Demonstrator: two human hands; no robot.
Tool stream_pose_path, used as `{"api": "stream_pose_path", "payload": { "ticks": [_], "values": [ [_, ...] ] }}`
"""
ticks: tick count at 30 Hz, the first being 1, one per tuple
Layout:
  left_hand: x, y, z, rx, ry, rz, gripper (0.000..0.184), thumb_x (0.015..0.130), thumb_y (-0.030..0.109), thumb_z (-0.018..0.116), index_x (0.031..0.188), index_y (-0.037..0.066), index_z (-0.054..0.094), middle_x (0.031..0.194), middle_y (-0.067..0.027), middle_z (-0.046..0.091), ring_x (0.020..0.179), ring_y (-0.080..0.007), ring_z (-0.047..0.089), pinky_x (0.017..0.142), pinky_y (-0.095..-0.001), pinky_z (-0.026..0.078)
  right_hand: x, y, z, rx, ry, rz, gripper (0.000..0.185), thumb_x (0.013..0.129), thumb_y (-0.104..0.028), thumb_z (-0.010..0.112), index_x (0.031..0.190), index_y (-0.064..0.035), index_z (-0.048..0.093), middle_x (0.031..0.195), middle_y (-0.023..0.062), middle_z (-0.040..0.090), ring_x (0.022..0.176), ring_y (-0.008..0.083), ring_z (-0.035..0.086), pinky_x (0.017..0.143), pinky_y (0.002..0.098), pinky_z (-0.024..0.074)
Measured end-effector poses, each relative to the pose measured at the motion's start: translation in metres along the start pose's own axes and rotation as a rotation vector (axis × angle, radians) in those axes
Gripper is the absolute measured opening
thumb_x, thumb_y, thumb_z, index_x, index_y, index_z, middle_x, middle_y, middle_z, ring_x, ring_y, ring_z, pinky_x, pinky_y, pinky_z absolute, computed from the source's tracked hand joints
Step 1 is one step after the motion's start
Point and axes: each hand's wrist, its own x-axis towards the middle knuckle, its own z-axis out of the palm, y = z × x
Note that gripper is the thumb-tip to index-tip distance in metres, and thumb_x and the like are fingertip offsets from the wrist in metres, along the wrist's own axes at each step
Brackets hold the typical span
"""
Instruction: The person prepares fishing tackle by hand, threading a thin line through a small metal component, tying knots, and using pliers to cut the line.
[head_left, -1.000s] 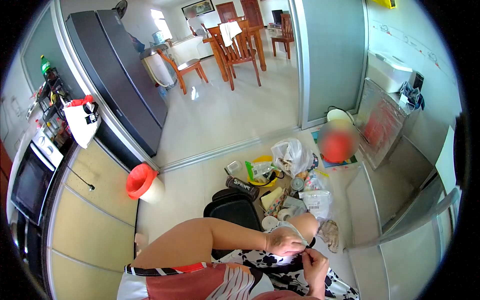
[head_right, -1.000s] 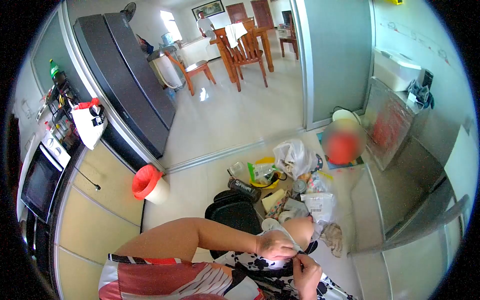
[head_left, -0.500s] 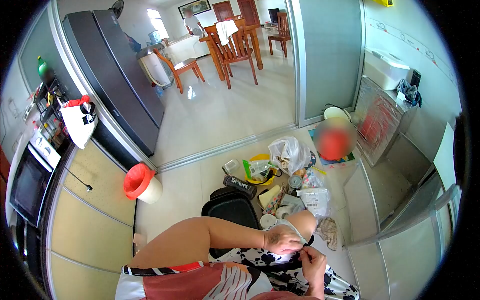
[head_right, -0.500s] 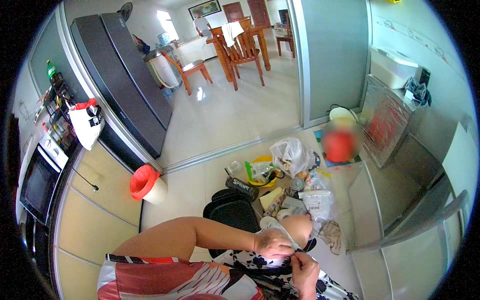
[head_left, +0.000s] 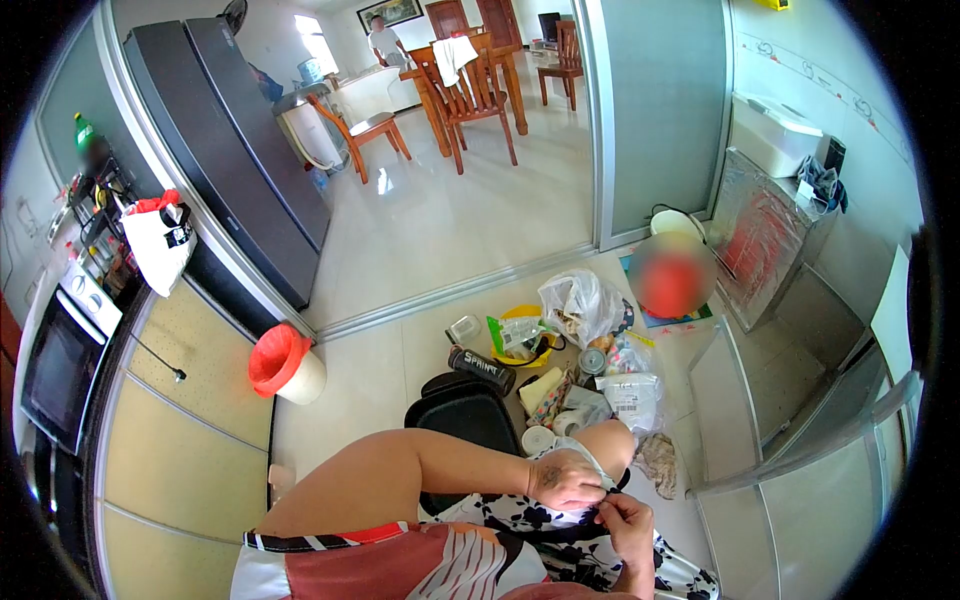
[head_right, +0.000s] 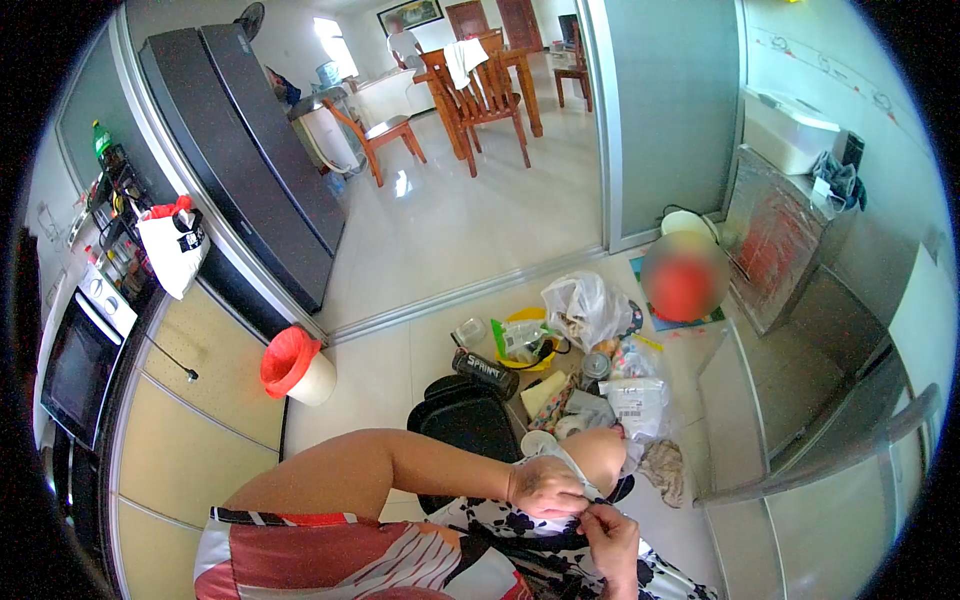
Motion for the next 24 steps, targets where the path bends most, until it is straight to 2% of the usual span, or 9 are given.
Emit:
{"api": "stream_pose_path", "payload": {
  "ticks": [24],
  "values": [
    [-0.0023, -0.002, 0.0021, 0.0, -0.075, -0.033, 0.029, 0.069, 0.024, 0.065, 0.093, 0.008, 0.06, 0.078, -0.0034, 0.054, 0.07, -0.0218, 0.058, 0.058, -0.0356, 0.045, 0.0005, -0.0019, 0.0094, -0.117, 0.138, -0.06, 0.01, 0.081, -0.003, 0.059, 0.075, 0.0036, 0.064, 0.06, 0.0035, 0.061, 0.054, 0.0079, 0.055, 0.05, 0.0227, 0.043]
  ]
}}
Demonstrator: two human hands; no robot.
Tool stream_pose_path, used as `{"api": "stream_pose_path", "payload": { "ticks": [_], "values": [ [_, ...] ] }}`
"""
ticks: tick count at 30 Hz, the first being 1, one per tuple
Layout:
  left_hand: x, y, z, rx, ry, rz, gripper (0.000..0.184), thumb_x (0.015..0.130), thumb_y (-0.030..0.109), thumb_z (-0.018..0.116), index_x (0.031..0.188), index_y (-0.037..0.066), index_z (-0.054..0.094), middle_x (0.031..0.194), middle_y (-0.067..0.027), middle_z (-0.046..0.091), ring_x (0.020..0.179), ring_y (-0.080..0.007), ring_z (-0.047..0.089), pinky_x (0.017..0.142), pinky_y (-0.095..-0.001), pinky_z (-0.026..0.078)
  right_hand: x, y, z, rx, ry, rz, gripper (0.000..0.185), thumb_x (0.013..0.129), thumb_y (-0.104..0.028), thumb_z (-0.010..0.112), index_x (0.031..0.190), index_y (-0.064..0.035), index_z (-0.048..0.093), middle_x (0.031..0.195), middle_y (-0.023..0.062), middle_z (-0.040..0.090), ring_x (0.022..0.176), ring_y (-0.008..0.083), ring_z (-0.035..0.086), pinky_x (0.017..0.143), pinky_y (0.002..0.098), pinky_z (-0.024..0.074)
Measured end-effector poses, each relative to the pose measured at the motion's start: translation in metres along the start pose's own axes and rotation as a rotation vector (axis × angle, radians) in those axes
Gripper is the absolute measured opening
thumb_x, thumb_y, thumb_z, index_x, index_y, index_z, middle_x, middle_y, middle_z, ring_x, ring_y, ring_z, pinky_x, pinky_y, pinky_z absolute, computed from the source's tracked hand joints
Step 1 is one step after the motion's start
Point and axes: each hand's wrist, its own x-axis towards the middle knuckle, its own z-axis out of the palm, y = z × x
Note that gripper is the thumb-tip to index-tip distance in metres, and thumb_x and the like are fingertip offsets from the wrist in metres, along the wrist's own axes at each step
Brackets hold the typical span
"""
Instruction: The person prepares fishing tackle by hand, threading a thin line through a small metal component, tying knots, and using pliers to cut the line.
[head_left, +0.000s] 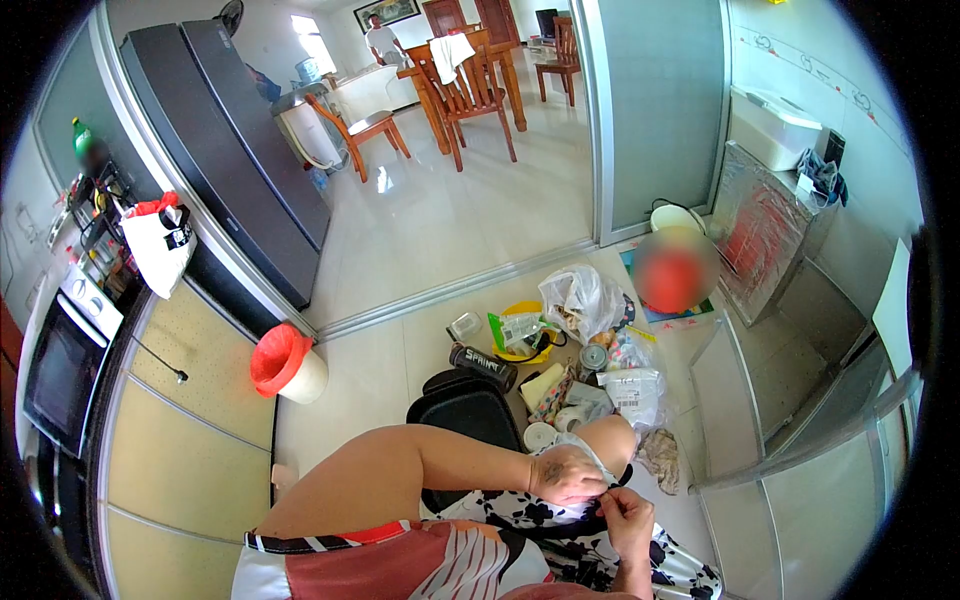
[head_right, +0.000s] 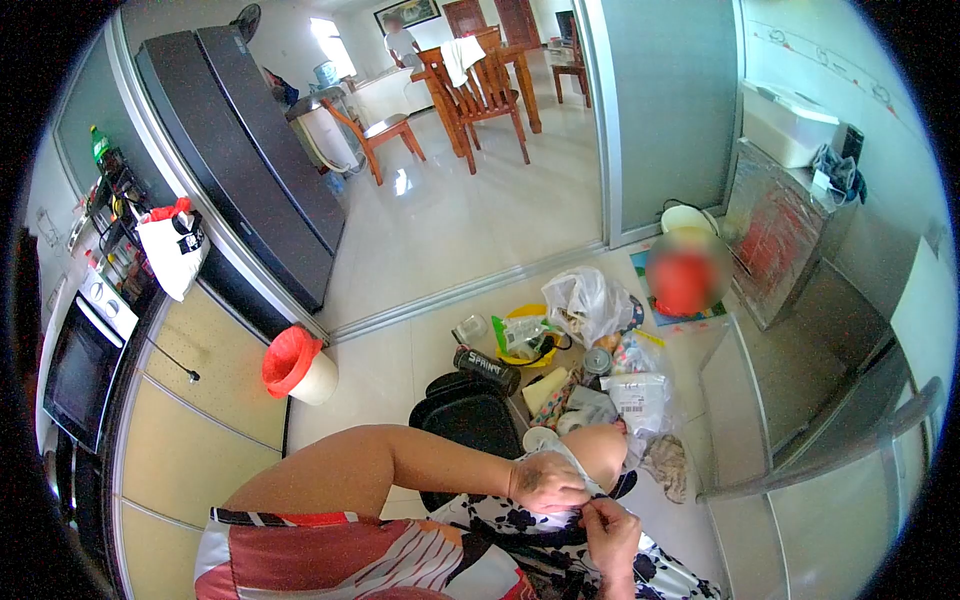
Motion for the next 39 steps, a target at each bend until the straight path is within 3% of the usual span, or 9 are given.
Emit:
{"api": "stream_pose_path", "payload": {
  "ticks": [7, 39],
  "values": [
    [0.001, 0.002, -0.001, 0.003, 0.005, -0.022, 0.028, 0.069, 0.023, 0.065, 0.092, 0.008, 0.06, 0.078, -0.0039, 0.055, 0.07, -0.0222, 0.058, 0.058, -0.0357, 0.046, 0.001, 0.001, -0.001, -0.11, 0.011, -0.058, 0.009, 0.08, -0.003, 0.059, 0.077, 0.0038, 0.065, 0.06, 0.0057, 0.062, 0.054, 0.0091, 0.057, 0.051, 0.0229, 0.0442],
    [0.003, 0.003, -0.003, -0.013, 0.03, -0.022, 0.022, 0.072, 0.022, 0.064, 0.089, 0.009, 0.059, 0.077, -0.0038, 0.055, 0.067, -0.0223, 0.058, 0.056, -0.0353, 0.045, 0.005, 0.005, -0.009, 0.094, -0.119, 0.041, 0.01, 0.084, -0.003, 0.06, 0.079, 0.0028, 0.066, 0.064, 0.004, 0.063, 0.057, 0.0072, 0.056, 0.053, 0.0209, 0.0444]
  ]
}}
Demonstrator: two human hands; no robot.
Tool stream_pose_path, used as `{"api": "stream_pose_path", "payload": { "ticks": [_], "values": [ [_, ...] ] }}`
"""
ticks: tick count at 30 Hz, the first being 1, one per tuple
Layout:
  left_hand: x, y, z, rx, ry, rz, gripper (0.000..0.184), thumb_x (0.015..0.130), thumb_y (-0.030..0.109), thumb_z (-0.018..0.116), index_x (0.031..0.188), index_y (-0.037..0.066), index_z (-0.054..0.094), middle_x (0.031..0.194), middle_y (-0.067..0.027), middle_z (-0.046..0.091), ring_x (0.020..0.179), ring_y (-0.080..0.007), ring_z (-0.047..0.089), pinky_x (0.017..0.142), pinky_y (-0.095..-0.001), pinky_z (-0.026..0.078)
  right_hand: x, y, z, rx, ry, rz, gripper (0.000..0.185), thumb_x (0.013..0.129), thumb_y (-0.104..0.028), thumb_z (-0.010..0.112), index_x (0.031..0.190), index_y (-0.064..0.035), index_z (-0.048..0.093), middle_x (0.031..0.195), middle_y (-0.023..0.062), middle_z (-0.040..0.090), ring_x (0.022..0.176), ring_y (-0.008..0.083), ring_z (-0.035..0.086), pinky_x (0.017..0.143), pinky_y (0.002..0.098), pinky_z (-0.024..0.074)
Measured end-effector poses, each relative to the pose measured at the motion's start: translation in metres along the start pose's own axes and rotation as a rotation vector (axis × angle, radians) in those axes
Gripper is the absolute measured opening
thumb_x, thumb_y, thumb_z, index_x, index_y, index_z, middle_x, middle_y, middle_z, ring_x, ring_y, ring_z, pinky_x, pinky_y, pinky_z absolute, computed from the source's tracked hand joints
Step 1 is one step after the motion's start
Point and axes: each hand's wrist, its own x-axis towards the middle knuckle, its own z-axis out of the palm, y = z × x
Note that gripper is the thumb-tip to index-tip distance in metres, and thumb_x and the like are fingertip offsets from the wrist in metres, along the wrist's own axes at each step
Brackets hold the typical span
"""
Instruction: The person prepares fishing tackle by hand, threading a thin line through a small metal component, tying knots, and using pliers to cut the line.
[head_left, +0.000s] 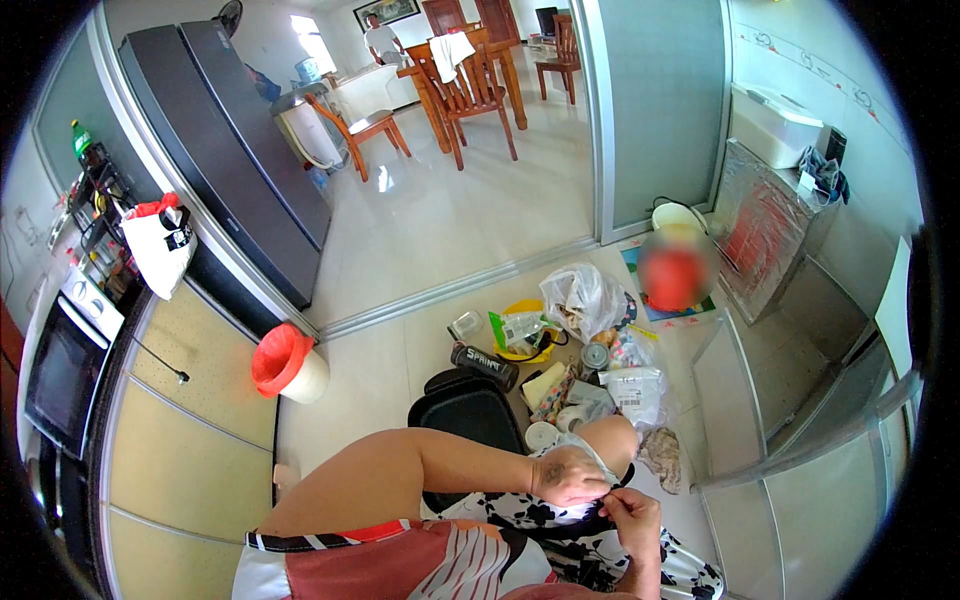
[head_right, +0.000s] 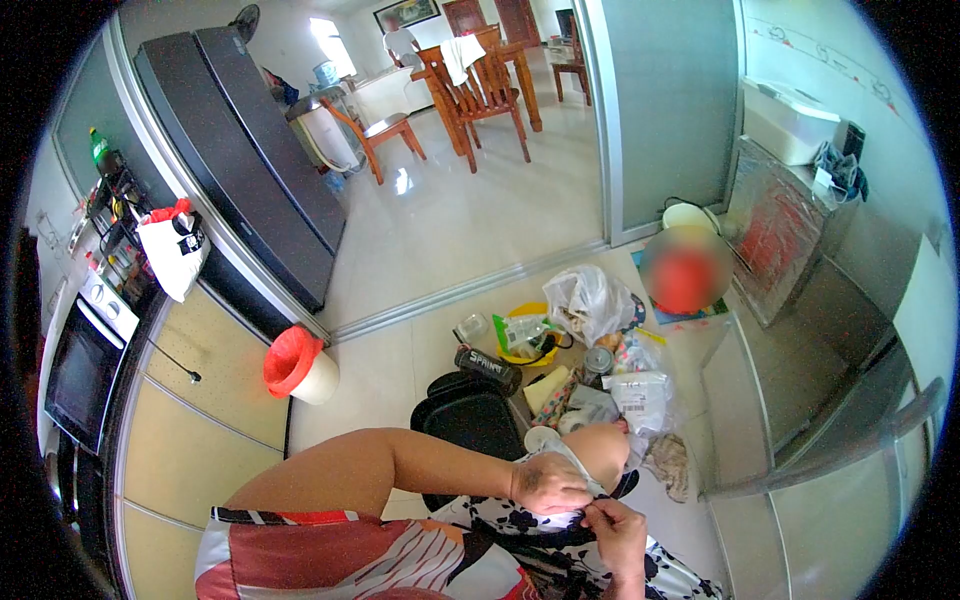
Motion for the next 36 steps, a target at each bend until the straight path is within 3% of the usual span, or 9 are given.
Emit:
{"api": "stream_pose_path", "payload": {
  "ticks": [20, 36],
  "values": [
    [0.0007, -0.0011, 0.0018, 0.01, 0.044, 0.028, 0.021, 0.072, 0.024, 0.064, 0.085, 0.008, 0.058, 0.073, -0.0032, 0.052, 0.065, -0.0215, 0.056, 0.055, -0.0355, 0.043, 0.0018, -0.0031, 0.0002, 0.065, -0.03, 0.046, 0.01, 0.085, -0.003, 0.06, 0.079, 0.0024, 0.065, 0.065, 0.0034, 0.063, 0.058, 0.0073, 0.055, 0.055, 0.0207, 0.0441],
    [-0.0017, -0.0038, 0.0061, -0.006, 0.03, -0.007, 0.016, 0.075, 0.02, 0.063, 0.085, 0.008, 0.058, 0.078, -0.0057, 0.057, 0.066, -0.0248, 0.058, 0.057, -0.0376, 0.046, 0.0081, 0.0025, -0.0009, -0.031, -0.015, -0.015, 0.009, 0.082, -0.003, 0.059, 0.081, 0.0029, 0.066, 0.064, 0.0058, 0.064, 0.059, 0.0093, 0.058, 0.056, 0.0238, 0.0463]
  ]
}}
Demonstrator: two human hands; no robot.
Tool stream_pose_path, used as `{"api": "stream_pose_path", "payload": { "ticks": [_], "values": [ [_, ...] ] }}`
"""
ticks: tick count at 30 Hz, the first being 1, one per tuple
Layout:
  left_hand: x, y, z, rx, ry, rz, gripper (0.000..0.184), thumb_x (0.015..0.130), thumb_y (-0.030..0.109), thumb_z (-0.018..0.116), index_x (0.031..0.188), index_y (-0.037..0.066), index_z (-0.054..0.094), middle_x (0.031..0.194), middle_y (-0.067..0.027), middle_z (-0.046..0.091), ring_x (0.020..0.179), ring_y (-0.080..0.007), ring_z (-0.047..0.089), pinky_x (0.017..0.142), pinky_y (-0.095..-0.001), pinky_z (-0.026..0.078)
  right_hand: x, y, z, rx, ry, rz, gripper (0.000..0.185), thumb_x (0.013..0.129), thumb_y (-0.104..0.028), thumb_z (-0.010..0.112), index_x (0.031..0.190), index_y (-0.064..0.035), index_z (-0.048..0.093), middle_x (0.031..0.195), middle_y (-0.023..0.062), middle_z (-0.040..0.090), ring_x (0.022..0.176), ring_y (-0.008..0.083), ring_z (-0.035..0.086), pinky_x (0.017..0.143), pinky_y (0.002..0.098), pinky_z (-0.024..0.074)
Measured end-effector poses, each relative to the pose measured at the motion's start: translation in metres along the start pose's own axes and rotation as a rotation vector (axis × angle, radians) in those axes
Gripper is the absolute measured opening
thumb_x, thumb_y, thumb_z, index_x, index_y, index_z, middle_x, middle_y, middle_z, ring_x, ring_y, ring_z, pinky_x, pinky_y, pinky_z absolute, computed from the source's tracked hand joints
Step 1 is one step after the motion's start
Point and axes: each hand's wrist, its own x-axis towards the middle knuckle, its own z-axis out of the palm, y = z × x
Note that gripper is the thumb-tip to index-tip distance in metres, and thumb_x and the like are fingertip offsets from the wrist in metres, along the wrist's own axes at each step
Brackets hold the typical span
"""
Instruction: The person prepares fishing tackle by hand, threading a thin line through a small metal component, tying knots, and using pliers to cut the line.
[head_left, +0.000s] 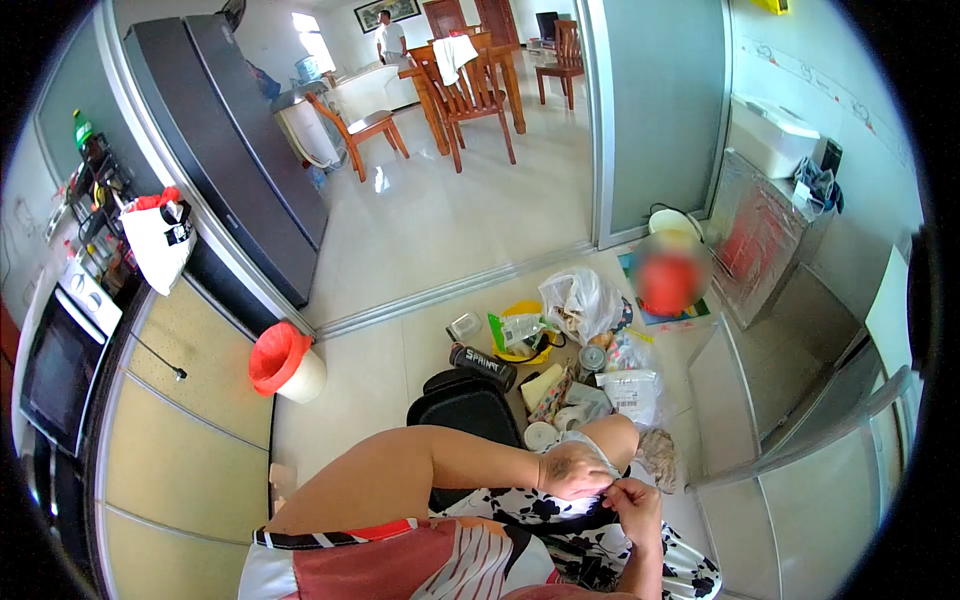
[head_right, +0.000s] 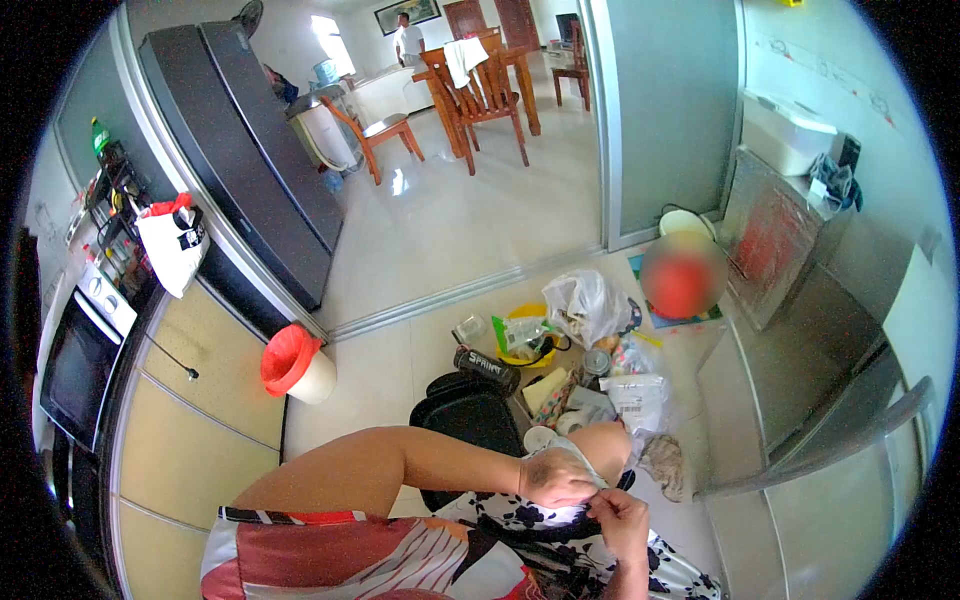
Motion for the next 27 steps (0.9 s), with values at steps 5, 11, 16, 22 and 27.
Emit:
{"api": "stream_pose_path", "payload": {
  "ticks": [5, 11, 16, 22, 27],
  "values": [
    [0.006, 0.005, -0.008, -0.008, 0.064, -0.028, 0.012, 0.077, 0.015, 0.062, 0.086, 0.008, 0.058, 0.074, -0.0092, 0.059, 0.065, -0.0277, 0.059, 0.058, -0.0397, 0.046, 0.002, -0.003, 0.001, -0.061, 0.063, 0.002, 0.01, 0.081, -0.005, 0.06, 0.08, 0.002, 0.067, 0.061, 0.0062, 0.063, 0.056, 0.0093, 0.057, 0.054, 0.0247, 0.0456],
    [0.018, 0.045, -0.027, -0.329, 0.122, -0.252, 0.012, 0.082, 0.013, 0.061, 0.092, 0.008, 0.063, 0.068, -0.0104, 0.06, 0.062, -0.0269, 0.061, 0.056, -0.0376, 0.045, -0.049, -0.085, 0.001, -0.73, 0.243, -0.163, 0.013, 0.077, -0.016, 0.064, 0.077, -0.0044, 0.069, 0.061, 0.0089, 0.063, 0.052, 0.0196, 0.06, 0.051, 0.0319, 0.0449],
    [0.02, 0.086, -0.059, -0.675, -0.055, -0.341, 0.013, 0.085, 0.013, 0.06, 0.093, 0.004, 0.064, 0.077, -0.0094, 0.064, 0.07, -0.0187, 0.062, 0.064, -0.031, 0.046, -0.101, -0.122, 0.026, -0.922, 0.369, -0.303, 0.01, 0.074, -0.016, 0.067, 0.07, -0.007, 0.065, 0.064, 0.0108, 0.061, 0.057, 0.0326, 0.058, 0.052, 0.039, 0.0442],
    [0.009, 0.097, -0.044, -1.131, -0.201, -0.582, 0.014, 0.087, 0.014, 0.06, 0.092, 0.002, 0.065, 0.08, -0.0026, 0.064, 0.077, -0.0077, 0.056, 0.071, -0.0246, 0.045, -0.13, -0.124, 0.046, -1.028, 0.523, -0.328, 0.011, 0.073, -0.014, 0.067, 0.079, -0.0061, 0.064, 0.077, 0.0111, 0.062, 0.071, 0.0315, 0.058, 0.063, 0.0404, 0.0449],
    [0.0, 0.072, -0.037, -1.128, 0.04, -0.644, 0.017, 0.09, 0.018, 0.057, 0.092, 0.003, 0.066, 0.082, 0.0009, 0.064, 0.076, -0.0062, 0.055, 0.072, -0.0227, 0.044, -0.15, -0.07, 0.066, -0.955, 0.646, -0.539, 0.012, 0.073, -0.013, 0.068, 0.082, -0.0069, 0.064, 0.08, 0.0079, 0.061, 0.073, 0.0299, 0.057, 0.068, 0.0403, 0.0467]
  ]
}}
